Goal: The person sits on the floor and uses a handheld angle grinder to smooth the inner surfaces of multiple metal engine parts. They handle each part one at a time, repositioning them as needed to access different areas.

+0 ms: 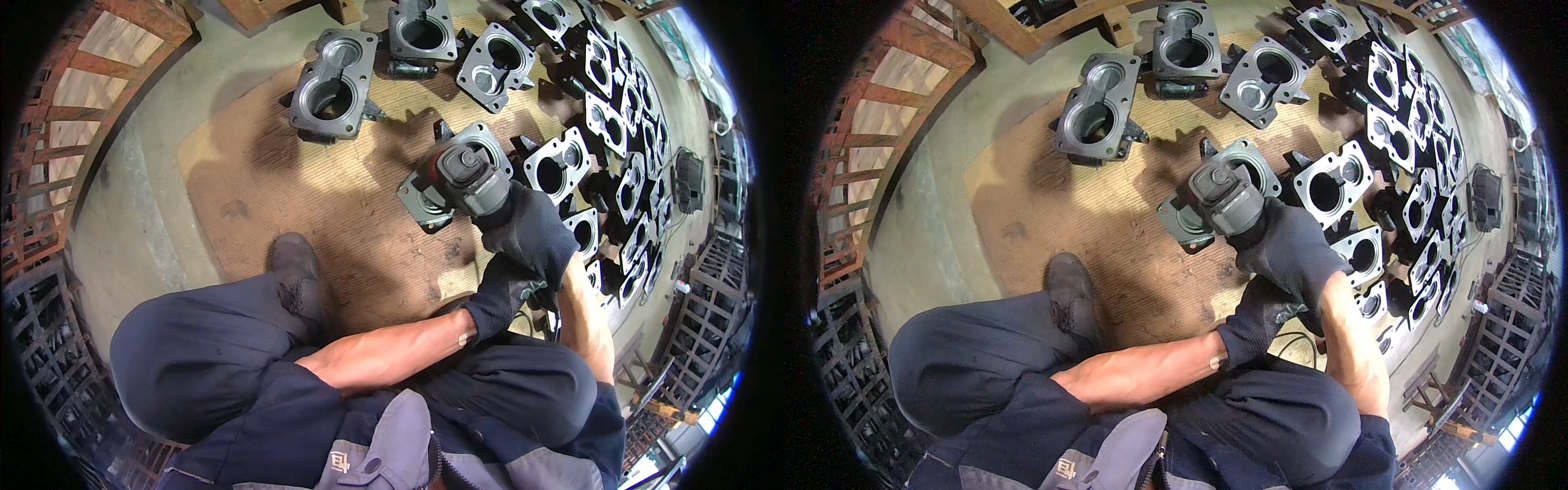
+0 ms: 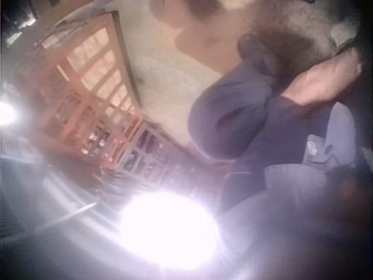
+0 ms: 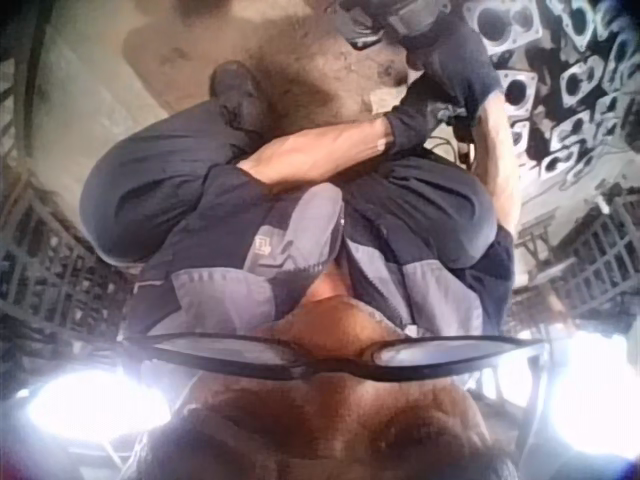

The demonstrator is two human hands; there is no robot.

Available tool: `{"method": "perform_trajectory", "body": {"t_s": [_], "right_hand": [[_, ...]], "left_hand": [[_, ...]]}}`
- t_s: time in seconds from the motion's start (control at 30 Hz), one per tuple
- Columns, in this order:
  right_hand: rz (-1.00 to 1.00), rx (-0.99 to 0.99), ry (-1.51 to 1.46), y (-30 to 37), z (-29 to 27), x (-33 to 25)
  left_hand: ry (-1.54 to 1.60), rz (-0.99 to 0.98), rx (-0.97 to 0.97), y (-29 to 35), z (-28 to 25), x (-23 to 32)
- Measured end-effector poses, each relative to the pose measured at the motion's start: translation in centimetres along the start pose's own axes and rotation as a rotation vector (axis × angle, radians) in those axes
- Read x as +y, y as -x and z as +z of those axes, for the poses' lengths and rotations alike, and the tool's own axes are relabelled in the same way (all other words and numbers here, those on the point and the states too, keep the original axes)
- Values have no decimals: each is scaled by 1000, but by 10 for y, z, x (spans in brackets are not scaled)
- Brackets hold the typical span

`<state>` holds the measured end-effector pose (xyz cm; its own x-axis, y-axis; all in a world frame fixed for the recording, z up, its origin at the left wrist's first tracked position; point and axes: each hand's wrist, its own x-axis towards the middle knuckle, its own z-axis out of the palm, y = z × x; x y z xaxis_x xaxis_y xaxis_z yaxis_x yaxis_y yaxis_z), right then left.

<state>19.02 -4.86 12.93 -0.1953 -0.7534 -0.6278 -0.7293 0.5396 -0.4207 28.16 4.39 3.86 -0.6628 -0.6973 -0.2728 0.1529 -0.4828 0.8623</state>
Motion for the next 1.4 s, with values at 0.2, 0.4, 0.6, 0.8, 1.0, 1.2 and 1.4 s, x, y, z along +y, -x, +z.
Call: {"method": "perform_trajectory", "body": {"t_s": [0.2, 0.4, 0.6, 0.8, 1.0, 1.2, 1.4], "right_hand": [[-88, -157, 48, -3, 11, 0], [-43, -63, 68, -3, 2, -4], [-116, -146, 168, -1, 7, -8], [-58, -74, 126, -4, 3, -11], [-39, -148, 115, -2, 2, -17], [30, 18, 54, -5, -8, -3], [-65, -58, -13, -1, -6, 14]], "left_hand": [[-107, 67, 91, 15, 6, -25], [2, 40, 33, 12, 2, -11], [8, -17, 47, 18, 4, -10], [191, -28, -7, 8, -1, -17], [24, -52, 4, 14, 0, -21], [-107, -13, -134, -17, -7, 0], [93, 3, -82, 0, 14, -32]]}}
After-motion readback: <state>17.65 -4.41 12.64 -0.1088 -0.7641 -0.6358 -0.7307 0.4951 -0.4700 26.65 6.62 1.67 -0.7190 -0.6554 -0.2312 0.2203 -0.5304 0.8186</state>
